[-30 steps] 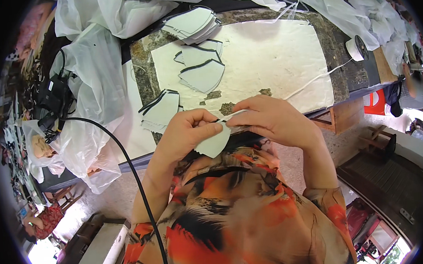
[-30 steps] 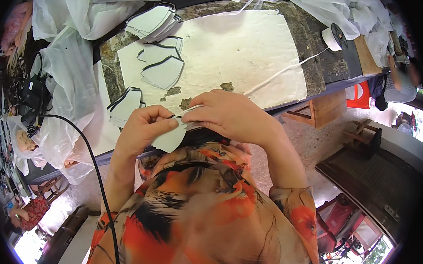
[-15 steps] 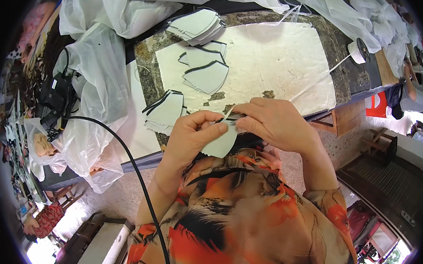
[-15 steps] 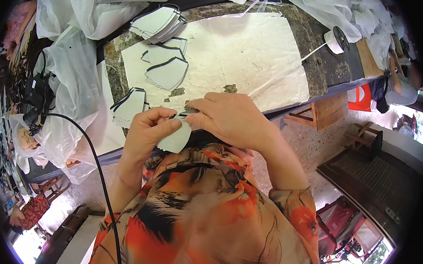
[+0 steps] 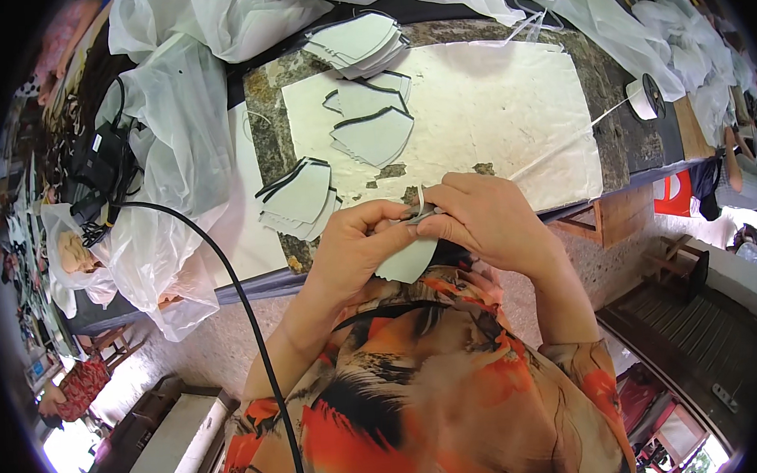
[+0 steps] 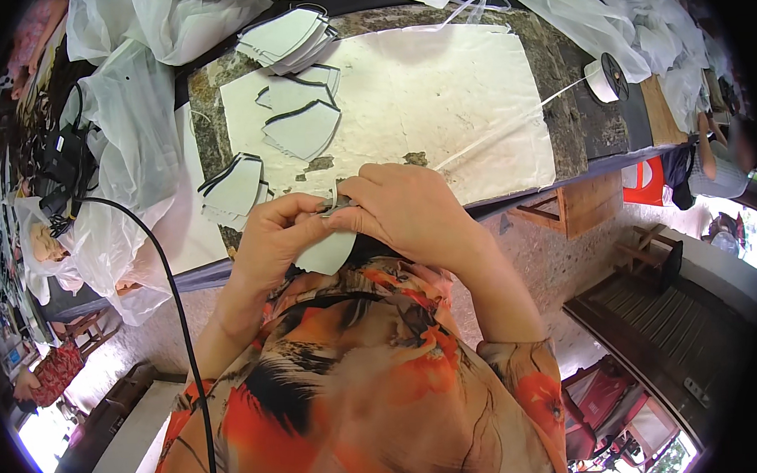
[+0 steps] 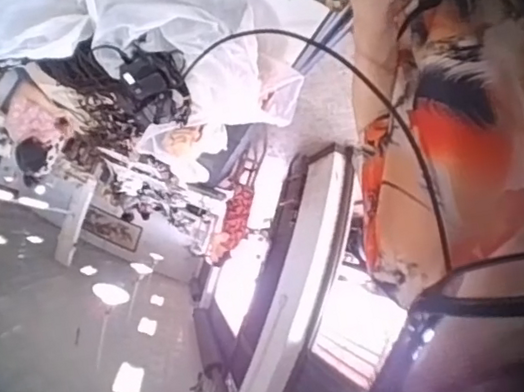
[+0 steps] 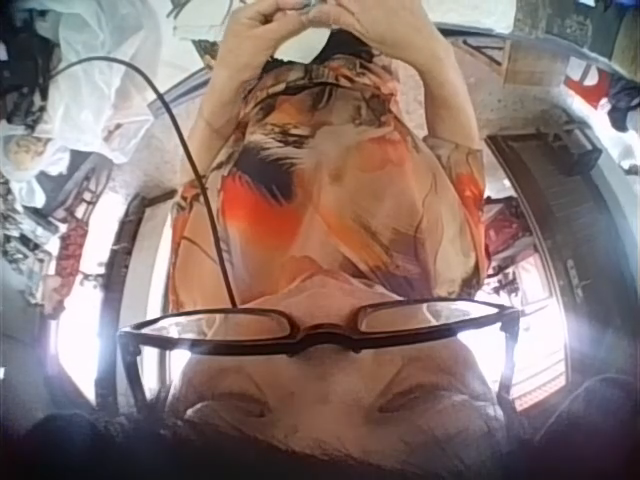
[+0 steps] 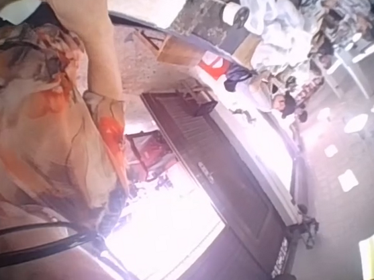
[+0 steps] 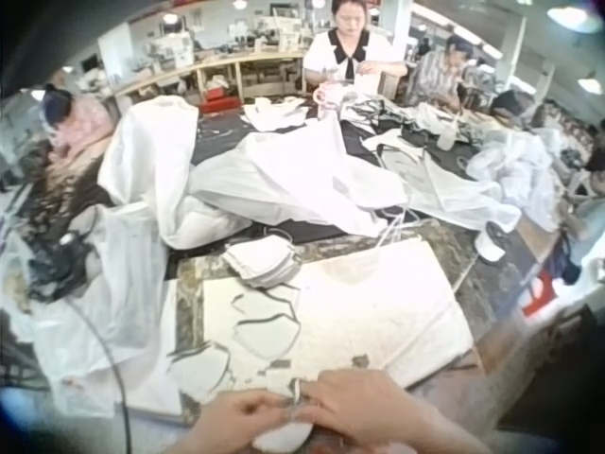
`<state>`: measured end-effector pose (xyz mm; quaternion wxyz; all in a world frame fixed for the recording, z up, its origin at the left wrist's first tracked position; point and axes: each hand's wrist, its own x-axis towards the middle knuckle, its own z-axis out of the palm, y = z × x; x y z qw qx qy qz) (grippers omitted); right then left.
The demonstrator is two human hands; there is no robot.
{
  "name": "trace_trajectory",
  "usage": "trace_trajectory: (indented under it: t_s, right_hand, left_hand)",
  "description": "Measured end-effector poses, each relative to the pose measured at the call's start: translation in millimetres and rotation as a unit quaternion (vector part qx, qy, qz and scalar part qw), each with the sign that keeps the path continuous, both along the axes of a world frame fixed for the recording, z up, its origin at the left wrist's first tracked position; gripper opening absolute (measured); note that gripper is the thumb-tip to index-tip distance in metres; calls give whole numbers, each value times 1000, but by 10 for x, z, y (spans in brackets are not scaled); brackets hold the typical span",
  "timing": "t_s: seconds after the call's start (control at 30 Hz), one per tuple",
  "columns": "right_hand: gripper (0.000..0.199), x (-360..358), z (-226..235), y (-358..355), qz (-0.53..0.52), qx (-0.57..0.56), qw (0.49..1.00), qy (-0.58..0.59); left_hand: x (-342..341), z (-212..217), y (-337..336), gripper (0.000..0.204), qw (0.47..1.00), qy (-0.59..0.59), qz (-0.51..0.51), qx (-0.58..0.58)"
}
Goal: Trimming excess thread and material from shoe upper components using small snips.
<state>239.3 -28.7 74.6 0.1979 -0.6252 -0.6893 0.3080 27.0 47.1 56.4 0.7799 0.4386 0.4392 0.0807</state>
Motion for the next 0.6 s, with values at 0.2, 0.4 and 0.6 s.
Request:
trace_trajectory:
  t_s: [0.2,0.4,0.6]
  right_hand:
    - [36,2,-90,-17,-2,43,999,-17]
    - [32,-11,-118,29,9,69,997,-13]
    - [29,27,-224,85,-105,-16,990,93]
  left_hand:
    - [52,-31,-23,17,999,-36,6,24]
    - [43,-2,5,18,1000,-10,7,26]
    - [-65,-35,85,17,998,-5,20,55]
